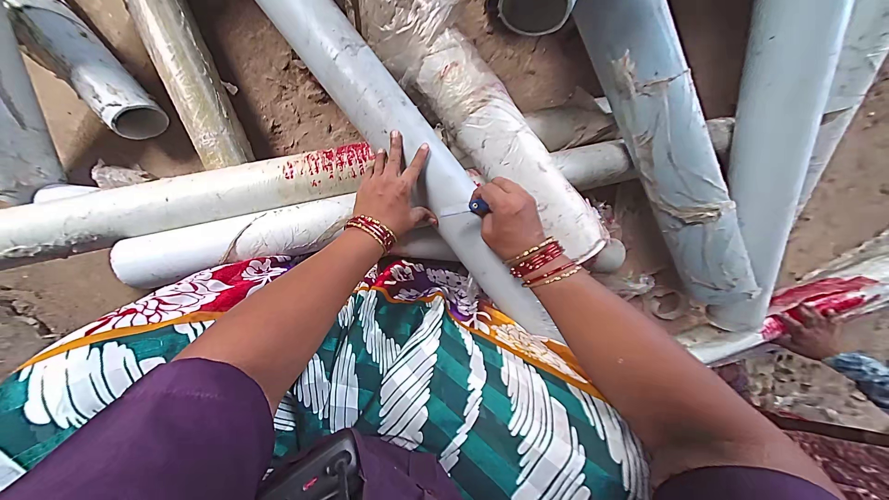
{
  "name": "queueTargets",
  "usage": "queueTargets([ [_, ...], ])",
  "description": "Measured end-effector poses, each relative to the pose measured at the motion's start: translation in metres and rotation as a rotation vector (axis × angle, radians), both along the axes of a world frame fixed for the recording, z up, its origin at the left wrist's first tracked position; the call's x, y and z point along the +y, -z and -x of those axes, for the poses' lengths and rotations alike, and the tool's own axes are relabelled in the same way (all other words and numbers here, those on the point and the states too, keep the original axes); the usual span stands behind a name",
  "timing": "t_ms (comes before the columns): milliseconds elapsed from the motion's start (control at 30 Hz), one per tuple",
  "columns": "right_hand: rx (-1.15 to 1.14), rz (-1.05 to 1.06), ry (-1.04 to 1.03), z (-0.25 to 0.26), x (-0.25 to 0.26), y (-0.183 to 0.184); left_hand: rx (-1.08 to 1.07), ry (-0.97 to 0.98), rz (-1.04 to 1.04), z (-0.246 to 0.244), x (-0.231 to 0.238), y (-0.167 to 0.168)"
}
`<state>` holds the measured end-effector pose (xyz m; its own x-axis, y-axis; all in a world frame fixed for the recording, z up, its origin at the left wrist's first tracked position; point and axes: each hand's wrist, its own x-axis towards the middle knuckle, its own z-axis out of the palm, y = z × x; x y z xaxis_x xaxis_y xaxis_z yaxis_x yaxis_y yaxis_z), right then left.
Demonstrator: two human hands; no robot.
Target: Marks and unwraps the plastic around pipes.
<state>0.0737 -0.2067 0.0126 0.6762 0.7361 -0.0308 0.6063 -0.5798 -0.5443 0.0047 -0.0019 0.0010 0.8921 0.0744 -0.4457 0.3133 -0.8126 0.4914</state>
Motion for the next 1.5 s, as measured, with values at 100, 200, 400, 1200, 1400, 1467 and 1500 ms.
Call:
queueTargets([
  [100, 0.091, 0.081, -0.013, 0.000, -0.002, -0.005, 0.001, 0.009, -0.008, 0.000, 0.000, 0.000],
  [200, 0.309, 0.070, 0.074, -0.004, -0.015, -0.015, 0.007, 0.013, -0.006, 0.000, 0.001, 0.000],
  [400, 0.531, 0.113, 0.392, -0.011, -0.010, -0.033, 0.024, 0.014, 0.006, -0.002, 0.000, -0.001],
  [1200, 0.000, 0.258, 0.337, 0.024, 0.023, -0.014, 0.031, 0.022, 0.102, -0.002, 0.004, -0.001],
  [1400, 0.339, 0.346, 0.161, 0.010, -0.002, -0.038, 0.036, 0.031, 0.082, -0.003, 0.005, -0.003],
  [1467, 0.469, 0.253, 0.235, 0.006, -0.019, -0.044, 0.036, 0.026, 0.080, -0.003, 0.006, -0.003],
  [1500, 0.522, 0.180, 0.321, 0.004, -0.028, -0.043, 0.031, 0.026, 0.077, -0.004, 0.005, -0.002],
])
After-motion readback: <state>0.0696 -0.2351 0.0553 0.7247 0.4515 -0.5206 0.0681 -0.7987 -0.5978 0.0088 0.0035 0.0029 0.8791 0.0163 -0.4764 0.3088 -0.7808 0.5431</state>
